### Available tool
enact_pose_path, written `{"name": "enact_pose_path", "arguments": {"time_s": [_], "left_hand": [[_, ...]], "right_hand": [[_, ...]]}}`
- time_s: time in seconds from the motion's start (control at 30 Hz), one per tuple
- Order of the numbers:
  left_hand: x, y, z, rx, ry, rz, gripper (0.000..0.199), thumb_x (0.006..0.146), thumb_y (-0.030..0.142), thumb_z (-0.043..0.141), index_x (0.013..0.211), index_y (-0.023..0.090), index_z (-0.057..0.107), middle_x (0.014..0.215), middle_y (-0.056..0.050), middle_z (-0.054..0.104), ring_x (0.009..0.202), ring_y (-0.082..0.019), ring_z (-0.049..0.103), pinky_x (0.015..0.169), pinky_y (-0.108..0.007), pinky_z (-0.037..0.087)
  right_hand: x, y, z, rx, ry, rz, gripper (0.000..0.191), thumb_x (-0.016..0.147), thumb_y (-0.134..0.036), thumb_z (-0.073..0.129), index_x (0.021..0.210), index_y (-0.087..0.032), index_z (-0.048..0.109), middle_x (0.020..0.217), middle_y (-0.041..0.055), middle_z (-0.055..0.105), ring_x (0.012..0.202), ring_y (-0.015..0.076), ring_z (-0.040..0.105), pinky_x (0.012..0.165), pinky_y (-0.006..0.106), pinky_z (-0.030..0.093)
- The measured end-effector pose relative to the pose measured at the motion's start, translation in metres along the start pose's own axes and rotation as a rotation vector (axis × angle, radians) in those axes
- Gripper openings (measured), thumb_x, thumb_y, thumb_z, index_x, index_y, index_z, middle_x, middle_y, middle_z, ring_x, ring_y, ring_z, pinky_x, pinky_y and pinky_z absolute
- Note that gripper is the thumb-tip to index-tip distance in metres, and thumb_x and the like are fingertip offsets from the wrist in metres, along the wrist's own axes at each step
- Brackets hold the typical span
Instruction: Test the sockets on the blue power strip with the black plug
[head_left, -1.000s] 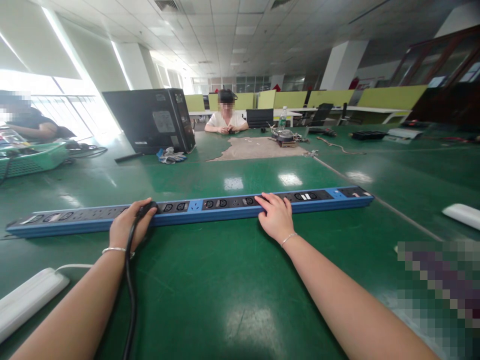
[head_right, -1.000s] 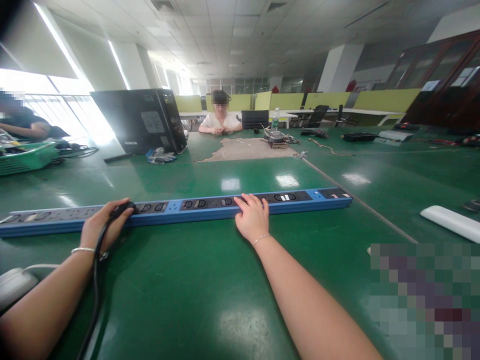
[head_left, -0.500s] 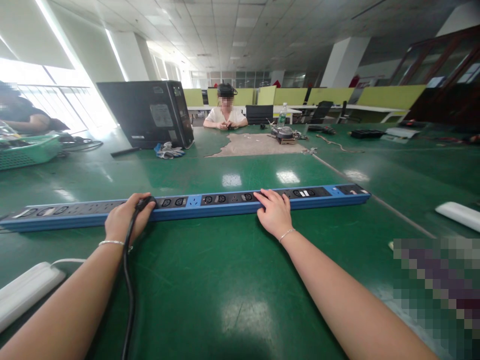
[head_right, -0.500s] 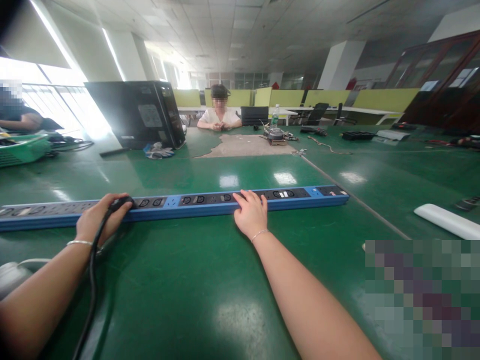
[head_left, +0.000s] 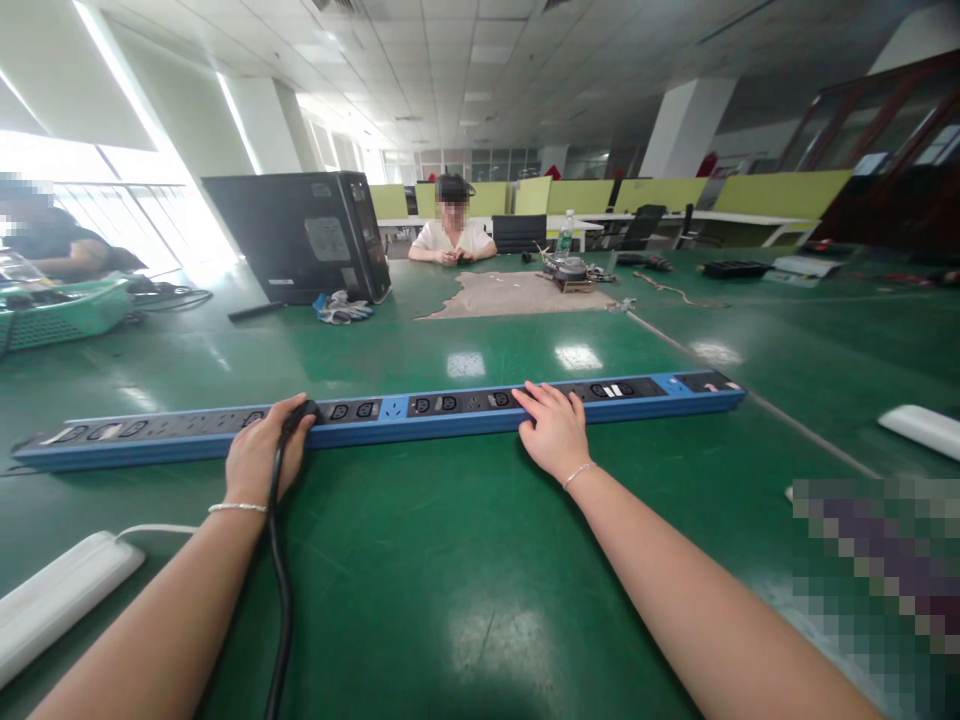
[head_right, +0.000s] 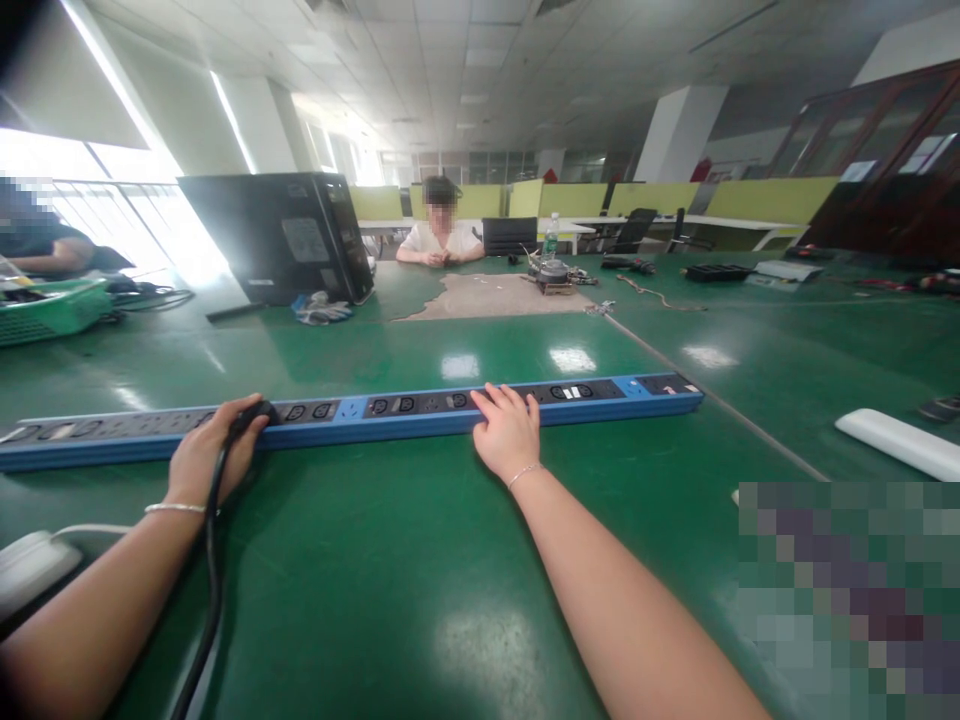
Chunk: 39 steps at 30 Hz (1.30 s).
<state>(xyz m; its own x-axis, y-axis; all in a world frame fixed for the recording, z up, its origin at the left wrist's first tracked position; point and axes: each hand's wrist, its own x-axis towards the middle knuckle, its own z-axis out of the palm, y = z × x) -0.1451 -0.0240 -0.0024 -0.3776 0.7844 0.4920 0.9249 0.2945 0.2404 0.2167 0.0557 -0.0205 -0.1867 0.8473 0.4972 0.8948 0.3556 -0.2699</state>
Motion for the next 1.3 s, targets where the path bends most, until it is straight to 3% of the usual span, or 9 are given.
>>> {"name": "enact_pose_path", "arguments": {"time_s": [0.17,0.47,0.63,0.8,0.87,1.13,1.3], "left_hand": [[0.002,-0.003,0.006,-0.050,0.029,-0.024,0.041,0.082,0.046,0.043,0.118,0.029,0.053,0.089,-0.004,0.066,0.087,-0.023,0.061,0.083,-0.033,0.043],[0.000,0.005,-0.001,-0.073,0.025,-0.052,0.039,0.083,0.044,0.043,0.117,0.027,0.054,0.091,-0.005,0.066,0.087,-0.020,0.060,0.084,-0.032,0.042],[0.003,0.001,0.004,-0.083,0.041,-0.010,0.037,0.083,0.042,0.046,0.115,0.026,0.055,0.088,-0.004,0.066,0.084,-0.019,0.059,0.083,-0.031,0.042],[0.003,-0.004,0.005,-0.290,0.302,-0.126,0.036,0.082,0.039,0.048,0.116,0.027,0.053,0.102,-0.001,0.064,0.088,-0.015,0.059,0.080,-0.025,0.044],[0.002,-0.003,0.003,-0.333,0.351,-0.138,0.035,0.082,0.038,0.050,0.114,0.026,0.054,0.104,-0.001,0.064,0.090,-0.015,0.059,0.081,-0.026,0.044],[0.000,0.006,-0.001,-0.408,0.334,-0.111,0.033,0.081,0.035,0.054,0.112,0.025,0.057,0.105,0.001,0.065,0.094,-0.017,0.060,0.085,-0.030,0.045],[-0.005,0.029,-0.008,-0.393,0.199,-0.036,0.036,0.079,0.042,0.055,0.112,0.028,0.058,0.102,-0.001,0.067,0.094,-0.019,0.061,0.085,-0.033,0.046]], "right_hand": [[0.000,0.000,0.000,-0.003,0.007,0.000,0.047,0.075,-0.017,0.043,0.117,-0.030,0.059,0.130,-0.0011,0.053,0.122,0.0200,0.042,0.105,0.048,0.018],[0.000,0.001,0.001,-0.006,0.000,-0.002,0.047,0.075,-0.017,0.043,0.117,-0.031,0.059,0.130,-0.0017,0.053,0.122,0.0201,0.041,0.105,0.048,0.018],[0.000,0.000,0.001,-0.009,0.006,0.000,0.047,0.074,-0.016,0.043,0.117,-0.030,0.059,0.130,-0.0018,0.053,0.122,0.0198,0.042,0.105,0.047,0.018],[0.000,0.000,0.002,-0.014,0.007,-0.005,0.047,0.075,-0.017,0.044,0.117,-0.031,0.059,0.130,-0.0017,0.053,0.121,0.0199,0.042,0.105,0.048,0.018],[0.000,0.000,0.002,-0.015,0.006,-0.003,0.047,0.075,-0.017,0.044,0.117,-0.030,0.059,0.130,-0.0017,0.053,0.121,0.0199,0.042,0.105,0.048,0.018],[0.000,0.000,0.002,-0.019,0.010,-0.002,0.047,0.074,-0.016,0.044,0.116,-0.031,0.059,0.129,-0.0020,0.054,0.121,0.0199,0.042,0.105,0.048,0.019],[0.000,0.000,0.003,-0.017,0.014,0.004,0.047,0.074,-0.016,0.044,0.116,-0.031,0.060,0.129,-0.0019,0.054,0.121,0.0198,0.042,0.105,0.048,0.018]]}}
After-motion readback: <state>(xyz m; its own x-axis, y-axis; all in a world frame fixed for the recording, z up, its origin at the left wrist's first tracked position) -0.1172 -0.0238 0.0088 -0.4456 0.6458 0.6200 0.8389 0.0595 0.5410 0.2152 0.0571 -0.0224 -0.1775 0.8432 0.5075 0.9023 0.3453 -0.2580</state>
